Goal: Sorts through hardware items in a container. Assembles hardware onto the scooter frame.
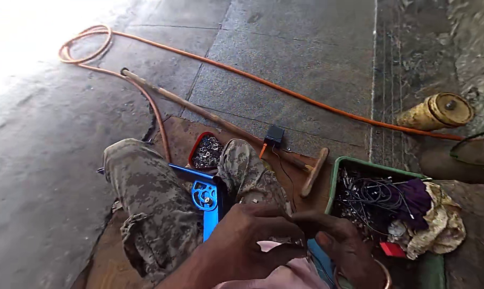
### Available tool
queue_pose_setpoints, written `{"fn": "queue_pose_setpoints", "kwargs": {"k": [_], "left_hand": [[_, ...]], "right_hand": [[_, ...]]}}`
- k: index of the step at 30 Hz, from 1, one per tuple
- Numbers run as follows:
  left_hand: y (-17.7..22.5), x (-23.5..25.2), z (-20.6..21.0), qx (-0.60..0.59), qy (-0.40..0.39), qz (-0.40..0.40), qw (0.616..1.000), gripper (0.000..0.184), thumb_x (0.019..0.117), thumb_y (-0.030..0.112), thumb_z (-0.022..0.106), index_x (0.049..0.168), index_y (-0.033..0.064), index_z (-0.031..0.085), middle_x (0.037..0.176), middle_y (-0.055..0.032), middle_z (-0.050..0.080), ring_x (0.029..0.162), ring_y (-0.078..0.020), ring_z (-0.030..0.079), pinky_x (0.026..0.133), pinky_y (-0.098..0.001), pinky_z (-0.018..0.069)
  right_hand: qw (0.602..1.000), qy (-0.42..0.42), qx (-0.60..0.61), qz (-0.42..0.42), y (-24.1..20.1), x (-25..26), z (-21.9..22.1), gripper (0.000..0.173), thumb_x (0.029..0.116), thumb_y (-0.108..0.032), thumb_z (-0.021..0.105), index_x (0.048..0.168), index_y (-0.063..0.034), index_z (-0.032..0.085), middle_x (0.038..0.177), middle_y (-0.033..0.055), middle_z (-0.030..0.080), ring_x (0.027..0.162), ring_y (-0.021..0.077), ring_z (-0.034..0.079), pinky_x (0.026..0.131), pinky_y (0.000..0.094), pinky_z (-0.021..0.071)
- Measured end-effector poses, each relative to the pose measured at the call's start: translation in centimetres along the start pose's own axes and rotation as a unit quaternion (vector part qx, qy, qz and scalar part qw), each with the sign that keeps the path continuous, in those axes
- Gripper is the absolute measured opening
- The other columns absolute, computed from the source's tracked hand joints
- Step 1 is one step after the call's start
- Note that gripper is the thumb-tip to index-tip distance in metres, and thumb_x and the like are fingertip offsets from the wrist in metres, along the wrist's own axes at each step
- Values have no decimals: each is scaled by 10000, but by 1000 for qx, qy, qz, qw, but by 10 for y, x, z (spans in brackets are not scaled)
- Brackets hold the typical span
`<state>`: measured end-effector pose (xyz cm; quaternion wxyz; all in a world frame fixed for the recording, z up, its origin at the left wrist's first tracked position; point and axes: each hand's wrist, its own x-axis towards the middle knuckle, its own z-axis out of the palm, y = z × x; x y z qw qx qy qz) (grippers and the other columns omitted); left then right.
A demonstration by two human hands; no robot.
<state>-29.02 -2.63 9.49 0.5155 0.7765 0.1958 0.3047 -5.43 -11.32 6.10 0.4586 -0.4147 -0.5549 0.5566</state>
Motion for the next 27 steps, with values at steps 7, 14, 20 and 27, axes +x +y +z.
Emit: {"fn": "queue_pose_setpoints", "kwargs": {"k": [7,14,20,27], "left_hand": [[3,-47,11,145,75,-57,985,226,1007,326,669,1092,136,756,994,-52,735,920,-162,692,780,-324,576],[-12,-107,-13,214,259,-219,916,211,974,358,665,1111,218,746,1013,88,727,887,-41,690,736,-263,610],[-8,-93,5,252,180,-256,916,568,935,605,625,1298,173,693,1231,20,712,1138,-109,663,961,-362,573],[-24,-68,23,368,-56,-355,858,660,848,486,670,1391,119,599,1312,-20,684,1306,-207,580,1197,-547,256]], "right_hand": [[990,-79,84,78,-2,23,33,240,1012,-225,659,1126,-26,730,922,44,754,729,91,705,639,263,620],[990,91,-19,108,34,24,24,248,999,-280,680,1035,-46,755,718,45,687,533,99,610,470,221,530],[980,83,-63,167,50,47,25,243,1005,-194,622,1162,-36,719,834,109,708,647,193,663,587,295,587],[978,-4,-96,183,69,68,39,205,1000,-140,629,1186,-54,634,880,85,745,707,213,733,653,336,644]]}}
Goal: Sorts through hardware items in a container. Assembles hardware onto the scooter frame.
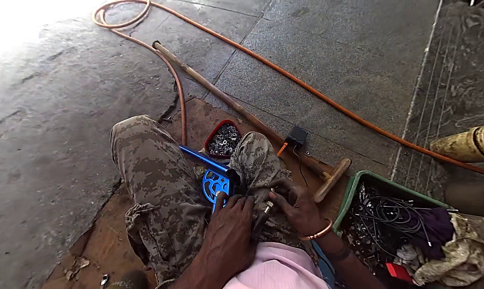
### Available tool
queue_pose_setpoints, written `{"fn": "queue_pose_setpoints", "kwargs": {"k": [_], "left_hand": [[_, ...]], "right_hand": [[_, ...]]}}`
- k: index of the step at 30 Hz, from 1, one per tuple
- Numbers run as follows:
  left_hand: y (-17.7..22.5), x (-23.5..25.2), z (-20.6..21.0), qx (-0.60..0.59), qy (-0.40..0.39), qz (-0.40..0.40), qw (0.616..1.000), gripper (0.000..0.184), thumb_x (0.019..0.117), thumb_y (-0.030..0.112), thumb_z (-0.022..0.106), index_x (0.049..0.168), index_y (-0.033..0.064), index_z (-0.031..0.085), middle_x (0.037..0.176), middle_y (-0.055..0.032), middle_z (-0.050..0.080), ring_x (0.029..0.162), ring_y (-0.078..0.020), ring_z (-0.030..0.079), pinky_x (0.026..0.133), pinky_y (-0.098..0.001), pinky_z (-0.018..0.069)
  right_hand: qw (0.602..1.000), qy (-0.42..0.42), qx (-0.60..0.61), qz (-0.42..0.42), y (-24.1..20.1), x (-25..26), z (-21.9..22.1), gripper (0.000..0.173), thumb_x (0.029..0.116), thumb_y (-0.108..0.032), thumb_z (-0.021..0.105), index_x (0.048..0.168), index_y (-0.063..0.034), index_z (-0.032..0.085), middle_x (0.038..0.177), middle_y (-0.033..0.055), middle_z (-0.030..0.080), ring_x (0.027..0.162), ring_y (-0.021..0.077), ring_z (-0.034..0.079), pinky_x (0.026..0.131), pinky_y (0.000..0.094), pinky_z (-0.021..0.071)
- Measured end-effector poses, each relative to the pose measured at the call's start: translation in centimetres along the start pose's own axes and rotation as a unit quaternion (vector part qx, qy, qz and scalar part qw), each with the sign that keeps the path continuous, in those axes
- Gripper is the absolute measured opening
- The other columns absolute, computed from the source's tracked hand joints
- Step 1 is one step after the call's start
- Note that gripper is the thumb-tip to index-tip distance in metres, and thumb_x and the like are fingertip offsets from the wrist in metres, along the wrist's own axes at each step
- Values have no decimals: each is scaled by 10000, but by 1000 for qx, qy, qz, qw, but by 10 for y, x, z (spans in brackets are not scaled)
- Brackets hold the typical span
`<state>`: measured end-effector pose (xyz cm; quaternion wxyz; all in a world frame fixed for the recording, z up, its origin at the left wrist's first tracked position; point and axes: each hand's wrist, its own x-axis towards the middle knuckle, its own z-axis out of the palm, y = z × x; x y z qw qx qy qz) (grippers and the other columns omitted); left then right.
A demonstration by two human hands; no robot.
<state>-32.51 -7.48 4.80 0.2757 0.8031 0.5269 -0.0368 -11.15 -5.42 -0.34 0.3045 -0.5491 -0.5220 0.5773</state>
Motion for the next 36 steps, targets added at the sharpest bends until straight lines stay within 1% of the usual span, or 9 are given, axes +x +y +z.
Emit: {"fn": "queue_pose_setpoints", "kwargs": {"k": [3,7,12,16,23,25,30,33,36], "left_hand": [[-4,3,2,-18,-23,14,999,625,860,416,665,1407,123,591,1302,-25,678,1308,-202,572,1238,-583,137],[-15,6,5,-50,1,53,997,592,843,482,645,1341,161,632,1162,9,698,1212,-160,611,1246,-625,58],[-27,1,2,-111,76,103,986,459,880,476,591,1240,210,697,1123,77,721,1174,-88,632,1216,-641,167],[-31,-3,-5,-134,95,111,980,463,882,478,590,1253,227,709,1159,102,713,1212,-71,607,1203,-649,190],[-33,-4,-4,-144,95,124,977,424,868,463,599,1203,238,728,1145,119,709,1225,-60,593,1199,-643,189],[-33,-5,-5,-142,93,122,978,436,870,465,597,1224,244,726,1155,123,706,1231,-63,589,1201,-639,198],[-33,-6,-6,-128,101,129,978,460,863,447,600,1252,234,724,1142,109,707,1215,-83,594,1194,-649,189],[-33,-6,-7,-127,108,135,977,460,853,435,613,1244,223,732,1138,102,710,1215,-95,596,1188,-660,186],[-34,-7,-8,-130,107,137,976,454,856,429,611,1240,222,736,1146,104,712,1221,-92,596,1188,-666,183]], "right_hand": [[1000,-18,9,-6,2,5,4,193,992,-111,652,1175,-51,651,900,79,762,721,199,749,663,319,653],[995,-27,92,11,1,6,0,180,985,-72,657,1150,-15,698,879,108,744,686,189,721,640,299,635],[983,-82,162,15,2,5,-10,207,993,-103,654,1167,-5,709,895,144,727,714,186,706,669,301,624],[982,-110,151,-23,4,3,-8,255,955,-58,686,1206,-11,693,983,146,735,800,190,721,716,303,626],[985,-120,97,-79,-9,6,-5,265,912,76,675,1168,18,714,1103,115,738,838,163,726,752,292,637],[985,-130,74,-90,-10,9,-7,257,921,67,678,1169,21,727,1109,112,741,837,155,724,752,289,636],[971,-158,-41,-176,-26,17,-16,222,906,33,713,1126,38,741,1085,101,756,930,120,738,844,263,632],[962,-198,-87,-169,-37,19,-23,230,934,7,682,1156,18,740,1064,76,759,921,95,729,846,243,623],[967,-209,-73,-128,-42,22,-24,215,946,34,656,1142,20,744,1026,72,762,861,84,725,794,219,619]]}}
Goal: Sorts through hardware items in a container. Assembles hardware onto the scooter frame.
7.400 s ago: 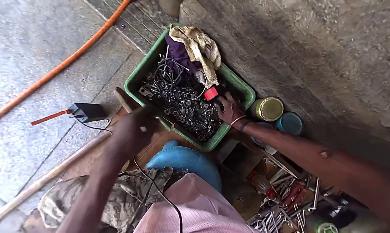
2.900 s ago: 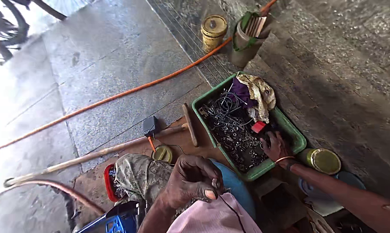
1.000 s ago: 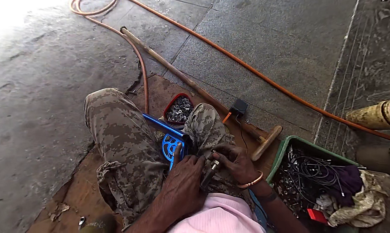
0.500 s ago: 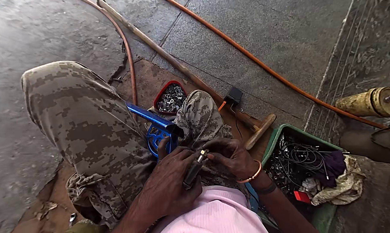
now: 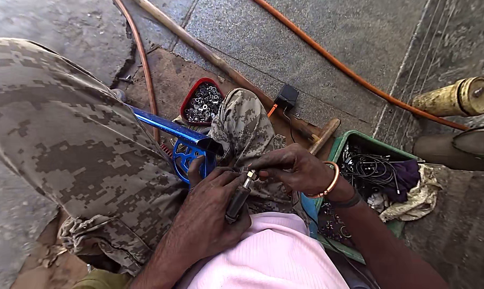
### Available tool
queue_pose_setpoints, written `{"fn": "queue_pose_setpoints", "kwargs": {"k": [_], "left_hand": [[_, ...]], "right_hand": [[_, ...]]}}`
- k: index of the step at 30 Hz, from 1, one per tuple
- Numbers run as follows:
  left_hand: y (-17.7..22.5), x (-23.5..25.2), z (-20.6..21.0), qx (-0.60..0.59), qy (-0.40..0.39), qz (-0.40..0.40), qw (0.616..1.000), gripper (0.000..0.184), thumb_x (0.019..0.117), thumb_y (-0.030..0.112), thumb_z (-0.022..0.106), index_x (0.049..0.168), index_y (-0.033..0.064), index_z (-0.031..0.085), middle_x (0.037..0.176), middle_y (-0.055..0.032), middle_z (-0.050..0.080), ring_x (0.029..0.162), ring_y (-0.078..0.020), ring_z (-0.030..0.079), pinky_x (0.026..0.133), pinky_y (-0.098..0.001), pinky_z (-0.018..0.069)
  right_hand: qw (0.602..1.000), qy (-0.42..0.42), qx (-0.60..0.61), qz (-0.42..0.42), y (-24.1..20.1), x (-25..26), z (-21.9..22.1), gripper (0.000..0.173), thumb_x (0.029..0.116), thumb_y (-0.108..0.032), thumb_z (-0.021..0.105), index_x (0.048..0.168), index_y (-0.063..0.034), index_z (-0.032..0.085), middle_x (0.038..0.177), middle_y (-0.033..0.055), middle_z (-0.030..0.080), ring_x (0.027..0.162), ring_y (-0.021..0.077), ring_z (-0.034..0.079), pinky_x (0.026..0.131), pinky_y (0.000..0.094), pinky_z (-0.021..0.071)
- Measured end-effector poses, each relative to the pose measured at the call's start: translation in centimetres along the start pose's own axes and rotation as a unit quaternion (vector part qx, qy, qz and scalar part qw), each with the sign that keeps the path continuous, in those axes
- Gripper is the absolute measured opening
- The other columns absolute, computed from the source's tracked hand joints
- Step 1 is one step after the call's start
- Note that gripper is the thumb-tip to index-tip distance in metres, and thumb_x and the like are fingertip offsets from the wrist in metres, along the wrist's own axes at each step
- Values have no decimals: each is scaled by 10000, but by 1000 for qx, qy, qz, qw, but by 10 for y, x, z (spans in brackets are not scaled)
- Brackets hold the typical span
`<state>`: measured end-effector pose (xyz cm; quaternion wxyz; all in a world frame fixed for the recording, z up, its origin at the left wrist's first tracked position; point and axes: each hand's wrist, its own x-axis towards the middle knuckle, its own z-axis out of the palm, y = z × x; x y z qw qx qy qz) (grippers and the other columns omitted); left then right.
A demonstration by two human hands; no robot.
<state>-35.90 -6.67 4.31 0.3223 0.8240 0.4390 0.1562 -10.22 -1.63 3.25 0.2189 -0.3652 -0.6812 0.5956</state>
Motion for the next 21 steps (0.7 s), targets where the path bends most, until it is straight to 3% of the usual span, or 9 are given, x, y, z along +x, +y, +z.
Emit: {"fn": "queue_pose_setpoints", "kwargs": {"k": [7,12,16,21], "left_hand": [[-3,-1,1,6,2,8,1000,473,854,454,603,1246,224,732,1155,100,708,1223,-97,596,1181,-667,189],[-3,-1,1,5,0,8,1000,465,854,442,603,1246,226,730,1152,109,708,1211,-82,601,1181,-667,191],[-3,-1,1,2,0,6,1000,465,854,444,609,1245,223,731,1146,105,710,1206,-83,603,1182,-661,199],[-3,-1,1,8,2,8,1000,472,851,454,606,1237,217,738,1145,99,714,1203,-92,608,1173,-669,204]], "right_hand": [[999,-7,40,25,1,-1,5,228,993,25,601,1191,36,713,983,99,758,793,130,745,741,265,652],[1000,-21,-2,-4,12,2,4,219,1026,-42,573,1178,30,713,942,70,727,770,84,699,734,226,619],[999,-13,-36,-9,13,4,6,199,1035,-91,573,1101,16,727,868,46,707,715,51,660,676,194,580],[999,-11,38,12,15,2,8,190,1038,-61,564,1104,50,702,822,65,709,648,82,669,622,212,595]]}}
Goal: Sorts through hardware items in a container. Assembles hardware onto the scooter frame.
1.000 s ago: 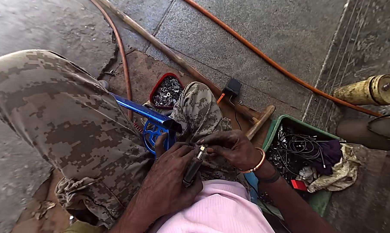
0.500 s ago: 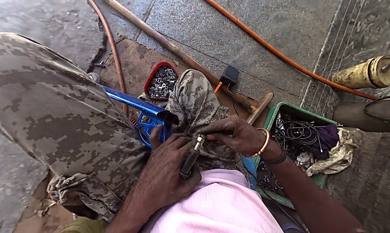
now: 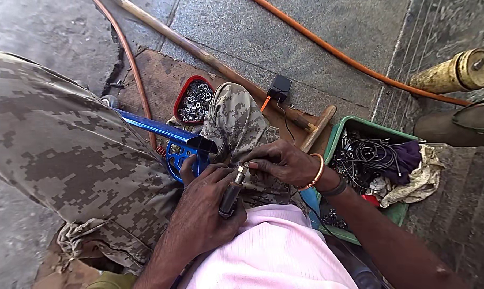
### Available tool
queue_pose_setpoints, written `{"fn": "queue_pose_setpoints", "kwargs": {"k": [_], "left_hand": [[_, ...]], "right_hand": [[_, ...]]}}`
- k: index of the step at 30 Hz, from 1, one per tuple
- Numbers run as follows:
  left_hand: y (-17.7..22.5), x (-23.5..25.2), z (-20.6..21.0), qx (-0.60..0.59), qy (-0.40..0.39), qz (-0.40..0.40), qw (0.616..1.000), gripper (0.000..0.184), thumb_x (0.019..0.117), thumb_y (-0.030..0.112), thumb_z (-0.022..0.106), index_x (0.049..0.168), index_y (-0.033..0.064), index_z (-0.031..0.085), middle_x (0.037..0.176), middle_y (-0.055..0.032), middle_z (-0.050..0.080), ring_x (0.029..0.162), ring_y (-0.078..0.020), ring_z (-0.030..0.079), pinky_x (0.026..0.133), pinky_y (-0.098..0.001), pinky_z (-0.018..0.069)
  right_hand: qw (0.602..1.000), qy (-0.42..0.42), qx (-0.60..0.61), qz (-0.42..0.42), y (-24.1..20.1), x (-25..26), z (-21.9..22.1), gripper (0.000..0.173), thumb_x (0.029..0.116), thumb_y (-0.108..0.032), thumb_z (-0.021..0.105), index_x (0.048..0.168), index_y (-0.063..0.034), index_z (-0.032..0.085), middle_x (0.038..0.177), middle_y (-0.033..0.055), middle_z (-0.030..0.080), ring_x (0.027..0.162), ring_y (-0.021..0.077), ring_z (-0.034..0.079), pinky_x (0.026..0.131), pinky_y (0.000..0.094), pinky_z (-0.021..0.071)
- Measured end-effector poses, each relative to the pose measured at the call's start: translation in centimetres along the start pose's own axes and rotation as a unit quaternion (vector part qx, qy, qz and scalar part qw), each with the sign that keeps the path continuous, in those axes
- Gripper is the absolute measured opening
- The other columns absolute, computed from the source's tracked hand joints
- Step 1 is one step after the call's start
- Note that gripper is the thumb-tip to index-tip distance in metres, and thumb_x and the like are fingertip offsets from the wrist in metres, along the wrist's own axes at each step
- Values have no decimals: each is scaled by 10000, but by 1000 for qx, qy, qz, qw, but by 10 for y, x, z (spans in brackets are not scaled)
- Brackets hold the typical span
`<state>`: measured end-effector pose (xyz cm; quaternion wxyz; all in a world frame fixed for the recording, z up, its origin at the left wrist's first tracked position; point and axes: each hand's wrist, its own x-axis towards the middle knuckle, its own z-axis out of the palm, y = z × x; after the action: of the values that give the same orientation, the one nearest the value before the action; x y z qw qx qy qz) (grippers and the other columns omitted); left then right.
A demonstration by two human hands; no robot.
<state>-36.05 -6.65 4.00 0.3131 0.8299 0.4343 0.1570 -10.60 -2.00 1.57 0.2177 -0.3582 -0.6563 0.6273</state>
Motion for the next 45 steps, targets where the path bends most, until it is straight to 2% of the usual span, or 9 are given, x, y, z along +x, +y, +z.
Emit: {"fn": "queue_pose_setpoints", "kwargs": {"k": [12,20,24,28,32,36,40,43,45], "left_hand": [[0,1,0,-3,-7,2,1000,461,841,441,606,1222,220,744,1157,101,712,1212,-97,604,1159,-675,208],[0,0,-1,-5,-10,0,1000,479,833,445,617,1235,218,744,1164,98,710,1211,-95,603,1166,-668,208],[-1,1,-1,-5,-10,3,1000,505,840,440,614,1276,212,730,1173,102,709,1210,-92,602,1169,-666,207],[0,0,0,-4,-5,0,1000,449,830,442,621,1194,214,751,1157,95,711,1211,-91,603,1178,-656,196],[0,1,0,-6,-5,0,1000,465,841,444,616,1224,217,746,1170,101,711,1221,-89,599,1175,-663,198],[0,-1,-1,-5,-4,1,1000,471,841,437,614,1234,213,745,1181,97,712,1231,-94,599,1181,-670,195],[0,0,0,-6,0,4,1000,467,840,444,618,1223,209,745,1157,95,711,1206,-87,605,1172,-664,202],[-2,-1,1,-6,2,2,1000,489,835,438,617,1242,197,742,1142,90,716,1206,-94,608,1173,-675,204],[-3,-1,2,-5,1,0,1000,463,842,439,612,1223,213,745,1136,105,714,1206,-85,605,1170,-668,209]], "right_hand": [[998,5,-15,-63,7,1,-6,208,942,38,658,1129,28,749,1096,124,729,948,116,704,817,226,600],[998,-16,-42,-38,5,4,-7,187,986,-53,652,1132,32,732,940,77,746,783,78,715,741,230,622],[995,-10,-96,-18,7,8,-1,268,1051,-189,576,905,-21,726,701,4,646,599,34,594,570,197,511],[987,35,-159,17,8,14,10,594,1093,-387,459,570,-112,526,499,-29,428,456,83,431,450,285,319],[991,41,-124,-21,5,8,6,366,1065,-212,384,916,-67,686,766,-8,609,687,73,579,626,269,492],[994,-36,-104,21,-2,-5,4,296,922,-119,443,680,-114,614,593,-48,550,535,33,518,489,250,400],[996,-4,-83,8,0,-3,0,295,937,-96,477,1132,-34,689,966,39,675,839,86,631,751,269,543],[995,-18,-103,10,-3,4,1,220,936,-113,501,782,-80,654,656,-22,563,597,52,535,547,256,423],[995,-28,-93,36,-5,6,-1,279,980,-156,518,732,-91,627,593,-36,512,531,45,486,492,245,375]]}}
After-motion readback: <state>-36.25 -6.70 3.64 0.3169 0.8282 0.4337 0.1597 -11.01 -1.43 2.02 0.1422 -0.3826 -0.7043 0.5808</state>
